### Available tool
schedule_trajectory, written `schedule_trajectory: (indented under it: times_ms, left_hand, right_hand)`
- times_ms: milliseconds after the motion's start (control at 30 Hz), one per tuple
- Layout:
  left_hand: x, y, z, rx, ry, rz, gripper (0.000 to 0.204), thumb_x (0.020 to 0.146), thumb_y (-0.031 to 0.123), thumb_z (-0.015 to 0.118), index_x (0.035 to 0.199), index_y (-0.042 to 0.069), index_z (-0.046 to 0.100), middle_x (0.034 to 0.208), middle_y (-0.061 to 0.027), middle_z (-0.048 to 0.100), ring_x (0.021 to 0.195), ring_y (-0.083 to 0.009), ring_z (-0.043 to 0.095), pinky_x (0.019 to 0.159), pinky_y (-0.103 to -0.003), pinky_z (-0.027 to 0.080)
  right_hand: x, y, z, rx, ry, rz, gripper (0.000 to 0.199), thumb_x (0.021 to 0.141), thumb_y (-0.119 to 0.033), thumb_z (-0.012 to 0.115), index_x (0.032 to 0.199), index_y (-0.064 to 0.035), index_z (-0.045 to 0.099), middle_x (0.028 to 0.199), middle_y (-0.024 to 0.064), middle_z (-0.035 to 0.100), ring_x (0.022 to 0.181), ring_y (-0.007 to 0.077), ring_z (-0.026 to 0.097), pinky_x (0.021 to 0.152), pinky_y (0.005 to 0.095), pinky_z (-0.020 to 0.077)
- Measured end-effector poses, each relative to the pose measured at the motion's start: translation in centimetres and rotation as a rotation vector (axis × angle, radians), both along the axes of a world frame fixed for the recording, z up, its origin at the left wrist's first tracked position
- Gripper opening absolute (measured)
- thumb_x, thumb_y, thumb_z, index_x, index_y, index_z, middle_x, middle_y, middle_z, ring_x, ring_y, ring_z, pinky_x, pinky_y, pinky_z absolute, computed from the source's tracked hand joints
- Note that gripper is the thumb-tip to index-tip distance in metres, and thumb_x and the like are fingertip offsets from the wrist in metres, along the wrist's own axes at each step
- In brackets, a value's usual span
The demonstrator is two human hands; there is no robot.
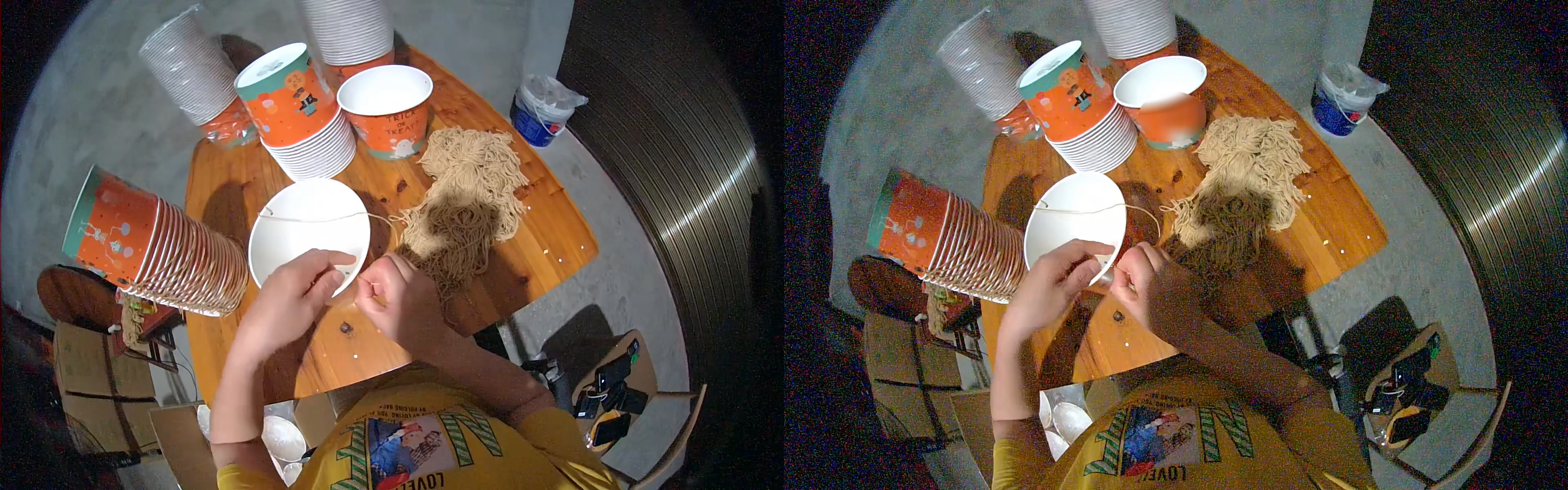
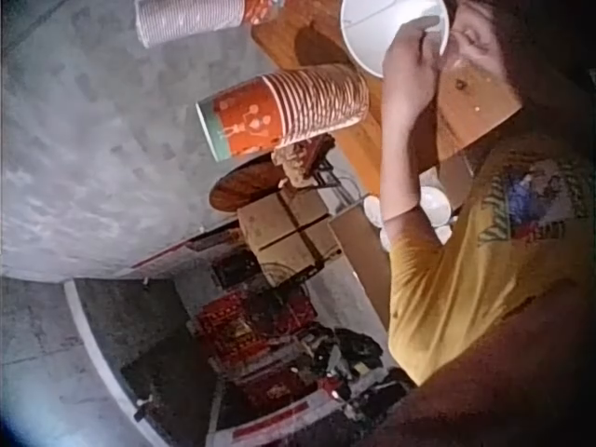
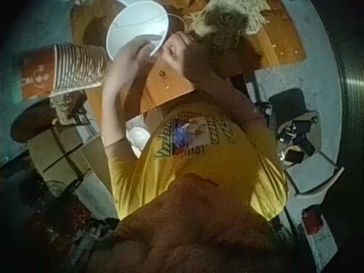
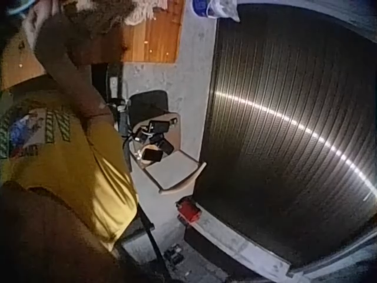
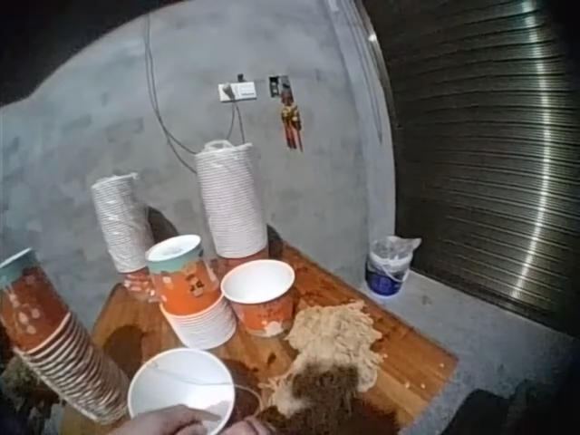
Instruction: Attaching strings to paper cups and organizing them into stacks.
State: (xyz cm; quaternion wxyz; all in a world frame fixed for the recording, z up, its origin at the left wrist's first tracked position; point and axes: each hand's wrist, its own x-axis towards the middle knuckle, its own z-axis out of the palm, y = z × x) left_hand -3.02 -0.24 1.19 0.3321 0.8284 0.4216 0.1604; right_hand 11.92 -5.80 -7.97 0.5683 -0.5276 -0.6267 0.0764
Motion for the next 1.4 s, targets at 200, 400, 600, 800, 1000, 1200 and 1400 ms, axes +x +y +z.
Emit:
schedule_trajectory:
  times_ms: [200, 400, 600, 800, 1000, 1200, 1400]
  left_hand:
    - [-0.4, 3.1, -0.9, -0.291, 0.089, -0.230, 0.014, 0.092, 0.012, 0.053, 0.097, 0.000, 0.058, 0.080, -0.0061, 0.061, 0.074, -0.0108, 0.054, 0.068, -0.029, 0.046]
    - [0.1, 1.8, -0.7, 0.012, -0.066, -0.013, 0.011, 0.090, 0.013, 0.055, 0.091, 0.002, 0.056, 0.080, -0.0047, 0.059, 0.068, -0.0114, 0.051, 0.063, -0.025, 0.044]
    - [0.9, 1.9, -0.7, -0.507, -0.487, 0.062, 0.007, 0.091, 0.010, 0.051, 0.092, 0.003, 0.052, 0.085, -0.0045, 0.061, 0.067, -0.0071, 0.052, 0.060, -0.021, 0.043]
    - [1.0, 2.6, -0.7, -0.639, -0.433, 0.011, 0.008, 0.092, 0.010, 0.051, 0.095, 0.003, 0.051, 0.083, -0.0031, 0.059, 0.069, -0.0067, 0.050, 0.063, -0.021, 0.043]
    - [1.0, 2.3, -0.3, -0.611, -0.347, -0.060, 0.016, 0.091, 0.015, 0.057, 0.100, 0.002, 0.056, 0.083, -0.0004, 0.057, 0.074, -0.0073, 0.050, 0.069, -0.022, 0.043]
    - [1.2, 2.2, -0.2, -0.665, -0.328, -0.036, 0.016, 0.090, 0.016, 0.059, 0.098, 0.002, 0.059, 0.082, 0.0023, 0.056, 0.073, -0.0058, 0.048, 0.068, -0.021, 0.041]
    - [0.9, 2.7, -0.3, -0.705, -0.309, -0.059, 0.015, 0.090, 0.016, 0.059, 0.096, 0.002, 0.061, 0.079, 0.0036, 0.055, 0.069, -0.0043, 0.046, 0.062, -0.019, 0.038]
  right_hand:
    - [-0.1, -0.2, 0.2, -0.083, 0.001, 0.045, 0.017, 0.074, -0.007, 0.064, 0.080, -0.0057, 0.048, 0.075, 0.0123, 0.052, 0.068, 0.0314, 0.057, 0.058, 0.0412, 0.0468]
    - [0.7, -0.3, 0.7, -0.133, 0.217, 0.107, 0.012, 0.081, -0.005, 0.062, 0.087, -0.0045, 0.052, 0.067, 0.0083, 0.054, 0.059, 0.0171, 0.055, 0.052, 0.0311, 0.0431]
    - [2.3, 0.3, 2.8, -0.300, 0.462, 0.397, 0.012, 0.085, 0.000, 0.054, 0.095, -0.0040, 0.051, 0.067, -0.0025, 0.048, 0.059, 0.0039, 0.044, 0.053, 0.0206, 0.0365]
    - [3.9, 1.7, 4.0, -0.350, 0.522, 0.635, 0.012, 0.086, 0.001, 0.051, 0.097, -0.0034, 0.049, 0.075, -0.0032, 0.047, 0.064, 0.0027, 0.041, 0.057, 0.0194, 0.0354]
    - [4.5, 2.1, 7.6, -0.395, 0.364, 0.647, 0.010, 0.085, 0.001, 0.052, 0.094, -0.0037, 0.051, 0.072, -0.0039, 0.046, 0.064, 0.0031, 0.042, 0.056, 0.0203, 0.0359]
    - [4.8, 4.2, 6.4, -0.203, 0.112, 0.596, 0.007, 0.084, -0.002, 0.055, 0.091, -0.0040, 0.056, 0.074, 0.0016, 0.053, 0.064, 0.0078, 0.048, 0.057, 0.0238, 0.0385]
    - [5.0, 4.4, 4.7, 0.141, -0.198, 0.281, 0.014, 0.079, -0.001, 0.059, 0.092, -0.0045, 0.057, 0.075, 0.0092, 0.055, 0.067, 0.0239, 0.055, 0.063, 0.0329, 0.0440]
